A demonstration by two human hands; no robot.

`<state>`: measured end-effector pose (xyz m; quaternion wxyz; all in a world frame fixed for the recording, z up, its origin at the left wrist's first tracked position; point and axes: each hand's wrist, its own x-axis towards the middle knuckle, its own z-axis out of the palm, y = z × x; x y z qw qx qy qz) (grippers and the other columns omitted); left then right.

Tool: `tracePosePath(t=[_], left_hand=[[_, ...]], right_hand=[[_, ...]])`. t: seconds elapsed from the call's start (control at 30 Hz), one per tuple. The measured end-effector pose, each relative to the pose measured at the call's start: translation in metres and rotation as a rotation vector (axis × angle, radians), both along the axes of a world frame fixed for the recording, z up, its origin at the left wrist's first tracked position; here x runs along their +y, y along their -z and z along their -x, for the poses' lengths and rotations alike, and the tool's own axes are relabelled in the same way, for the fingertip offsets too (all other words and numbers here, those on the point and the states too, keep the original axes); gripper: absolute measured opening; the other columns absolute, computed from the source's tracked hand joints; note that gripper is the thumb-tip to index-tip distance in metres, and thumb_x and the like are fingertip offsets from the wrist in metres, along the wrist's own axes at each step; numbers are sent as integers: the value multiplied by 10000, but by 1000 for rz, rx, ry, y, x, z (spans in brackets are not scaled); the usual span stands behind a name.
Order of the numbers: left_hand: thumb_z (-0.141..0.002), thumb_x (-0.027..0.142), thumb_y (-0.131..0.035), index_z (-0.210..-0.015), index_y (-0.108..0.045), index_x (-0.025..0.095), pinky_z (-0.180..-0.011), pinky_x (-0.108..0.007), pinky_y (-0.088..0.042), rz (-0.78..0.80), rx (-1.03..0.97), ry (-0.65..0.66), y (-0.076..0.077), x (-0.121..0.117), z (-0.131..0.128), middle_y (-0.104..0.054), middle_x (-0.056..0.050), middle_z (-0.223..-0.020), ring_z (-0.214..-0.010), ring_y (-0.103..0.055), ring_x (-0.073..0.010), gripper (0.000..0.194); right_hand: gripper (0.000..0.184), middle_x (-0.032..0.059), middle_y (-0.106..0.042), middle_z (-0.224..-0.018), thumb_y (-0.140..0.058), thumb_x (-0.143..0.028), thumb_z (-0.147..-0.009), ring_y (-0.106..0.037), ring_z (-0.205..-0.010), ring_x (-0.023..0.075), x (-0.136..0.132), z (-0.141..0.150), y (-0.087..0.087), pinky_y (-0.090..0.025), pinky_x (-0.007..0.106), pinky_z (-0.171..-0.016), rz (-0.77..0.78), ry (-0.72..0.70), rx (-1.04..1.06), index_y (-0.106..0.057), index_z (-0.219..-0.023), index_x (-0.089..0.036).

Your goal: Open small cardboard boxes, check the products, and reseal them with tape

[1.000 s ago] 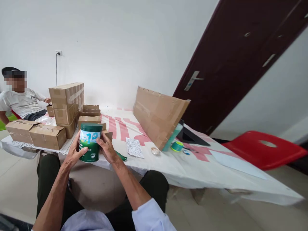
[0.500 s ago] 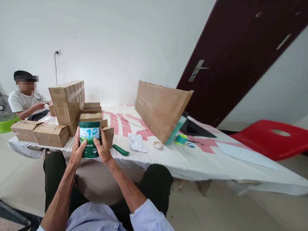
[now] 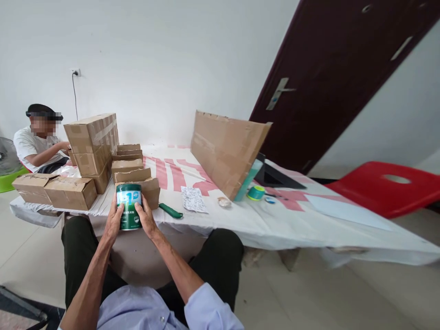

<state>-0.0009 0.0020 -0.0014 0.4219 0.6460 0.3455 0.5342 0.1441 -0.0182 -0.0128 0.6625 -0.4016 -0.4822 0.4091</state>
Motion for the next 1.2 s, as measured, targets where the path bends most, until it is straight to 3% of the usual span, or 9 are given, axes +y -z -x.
tracePosePath(t=[0.17, 0.3, 0.4, 0.5, 0.63, 0.77, 1.0, 1.1, 1.2], left_hand=[[-943, 649, -621, -1665, -303, 272, -1356, -525, -185, 26, 33, 23, -5, -1, 4, -415, -103, -1699, -1658, -192, -332, 874], [-740, 539, -883, -1659, -254, 268, -1241, -551, -424, -12, 66, 143, -34, 0, 11, -503, -151, -1616, -1492, -497, -379, 1146], [-638, 468, -963, -1546, -408, 250, -1113, -507, -553, -51, 28, 151, -62, 7, 19, -654, -139, -1432, -1311, -651, -359, 1087], [-552, 431, -1001, -1372, -520, 229, -1003, -470, -615, -70, -43, 26, -86, 22, 32, -728, -108, -1259, -1158, -721, -332, 972], [-485, 367, -1013, -1207, -564, 208, -931, -456, -631, -154, -89, -211, -112, 52, 56, -730, -81, -1119, -1029, -731, -294, 865], [-450, 306, -1010, -1130, -580, 217, -871, -441, -629, -220, -24, -352, -128, 88, 72, -700, -56, -1072, -983, -703, -277, 809], [-437, 239, -1001, -1236, -555, 233, -921, -469, -608, -294, 74, -364, -123, 148, 62, -703, -42, -1076, -1003, -701, -287, 916], [-485, 208, -981, -1257, -543, 223, -956, -492, -593, -286, 60, -317, -109, 171, 52, -718, -56, -1087, -994, -711, -287, 887], [-482, 178, -969, -1265, -531, 199, -1004, -499, -571, -269, 73, -284, -88, 194, 41, -720, -72, -1110, -1050, -707, -294, 897]], right_hand=[[920, 76, -610, -1538, -663, -843, -806, -446, -1527, 341, -4, -1, -7, -313, 541, -1308, -9, 16, -23, -556, -1528, -283], [839, 45, -588, -1559, -622, -788, -892, -347, -1590, 297, -7, -4, -34, -256, 507, -1337, -141, 2, -129, -499, -1580, -324], [750, 55, -555, -1588, -587, -727, -957, -389, -1565, 292, 7, -21, -62, -294, 497, -1319, -277, -38, -274, -510, -1579, -315], [659, 80, -584, -1550, -705, -672, -904, -420, -1527, 332, 39, -58, -83, -303, 553, -1297, -352, 63, -564, -642, -1450, -308], [625, 141, -709, -1350, -982, -402, -640, -516, -1407, 432, 85, -111, -88, -359, 636, -1208, -176, 174, -976, -764, -1207, -255], [352, 69, -795, -1097, -877, -155, -691, -696, -1105, 342, 96, -128, -75, -525, 474, -987, -53, 64, -1104, -798, -1009, -283], [61, 17, -769, -881, -717, -218, -834, -700, -864, 240, 40, -110, -60, -485, 319, -792, -136, -42, -1094, -753, -844, -266], [87, 15, -734, -790, -670, -249, -873, -670, -784, 217, 14, -110, -54, -463, 303, -749, -143, -36, -1145, -711, -797, -263], [72, 26, -770, -868, -684, -245, -856, -697, -831, 236, -2, -114, -47, -486, 321, -773, -137, 11, -1092, -735, -891, -281]])
